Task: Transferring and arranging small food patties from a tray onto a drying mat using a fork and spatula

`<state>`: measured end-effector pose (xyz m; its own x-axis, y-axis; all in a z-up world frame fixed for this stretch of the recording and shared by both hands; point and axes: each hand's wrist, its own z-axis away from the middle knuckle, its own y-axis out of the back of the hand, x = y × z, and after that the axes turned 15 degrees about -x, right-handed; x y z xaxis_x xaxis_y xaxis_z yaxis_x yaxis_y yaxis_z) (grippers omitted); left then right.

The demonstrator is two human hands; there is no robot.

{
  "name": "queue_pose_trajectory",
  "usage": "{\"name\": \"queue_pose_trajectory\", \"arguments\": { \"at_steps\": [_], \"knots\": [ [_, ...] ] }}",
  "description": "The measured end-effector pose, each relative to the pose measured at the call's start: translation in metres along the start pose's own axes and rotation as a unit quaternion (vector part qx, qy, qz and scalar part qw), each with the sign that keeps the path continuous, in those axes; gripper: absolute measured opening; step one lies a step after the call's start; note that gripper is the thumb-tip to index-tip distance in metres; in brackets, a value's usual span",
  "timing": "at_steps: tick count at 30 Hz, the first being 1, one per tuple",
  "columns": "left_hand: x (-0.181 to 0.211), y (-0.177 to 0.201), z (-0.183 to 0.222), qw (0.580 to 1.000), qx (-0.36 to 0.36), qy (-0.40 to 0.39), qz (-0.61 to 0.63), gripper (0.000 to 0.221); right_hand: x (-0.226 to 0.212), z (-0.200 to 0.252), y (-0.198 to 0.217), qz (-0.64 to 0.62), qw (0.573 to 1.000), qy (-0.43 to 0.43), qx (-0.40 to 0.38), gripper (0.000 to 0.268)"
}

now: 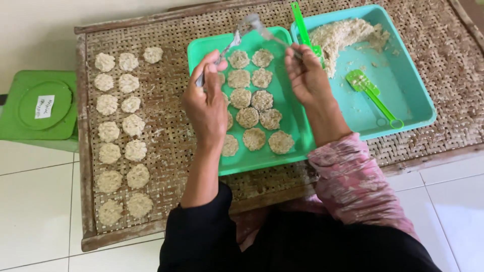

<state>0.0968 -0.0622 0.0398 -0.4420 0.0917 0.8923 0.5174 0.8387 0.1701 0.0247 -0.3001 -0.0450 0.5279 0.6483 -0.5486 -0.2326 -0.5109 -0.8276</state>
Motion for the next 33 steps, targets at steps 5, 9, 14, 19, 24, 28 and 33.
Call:
{"name": "queue_pose_trajectory", "arguments": {
  "at_steps": [5, 9, 14, 19, 24, 28, 33],
  "knots": [
    [0.043, 0.014, 0.034, 0.999, -0.041, 0.02, -0.013, 0.031, -0.068, 0.041, 0.007, 0.018, 0.991, 0.036, -0.125, 0.021],
    [0.044, 0.018, 0.067, 0.997, -0.025, 0.076, -0.001, 0.03, -0.131, 0.099, 0.009, 0.126, 0.983, 0.12, -0.051, 0.031],
    [0.035, 0.014, 0.101, 0.991, -0.018, 0.135, 0.015, 0.031, -0.158, 0.147, 0.032, 0.267, 0.952, 0.145, 0.036, 0.016],
    [0.023, 0.009, 0.116, 0.988, -0.016, 0.154, 0.025, 0.032, -0.151, 0.146, 0.048, 0.362, 0.918, 0.123, 0.104, 0.018],
    [0.015, 0.018, 0.125, 0.99, -0.002, 0.14, 0.021, 0.029, -0.163, 0.136, 0.054, 0.349, 0.913, 0.178, 0.117, 0.016],
    [0.021, 0.022, 0.123, 0.988, -0.007, 0.152, 0.026, 0.029, -0.187, 0.158, 0.057, 0.366, 0.902, 0.215, 0.073, 0.016],
    [0.03, 0.017, 0.12, 0.983, 0.007, 0.182, 0.023, 0.031, -0.22, 0.212, 0.07, 0.453, 0.848, 0.232, 0.149, 0.015]
  ]
}}
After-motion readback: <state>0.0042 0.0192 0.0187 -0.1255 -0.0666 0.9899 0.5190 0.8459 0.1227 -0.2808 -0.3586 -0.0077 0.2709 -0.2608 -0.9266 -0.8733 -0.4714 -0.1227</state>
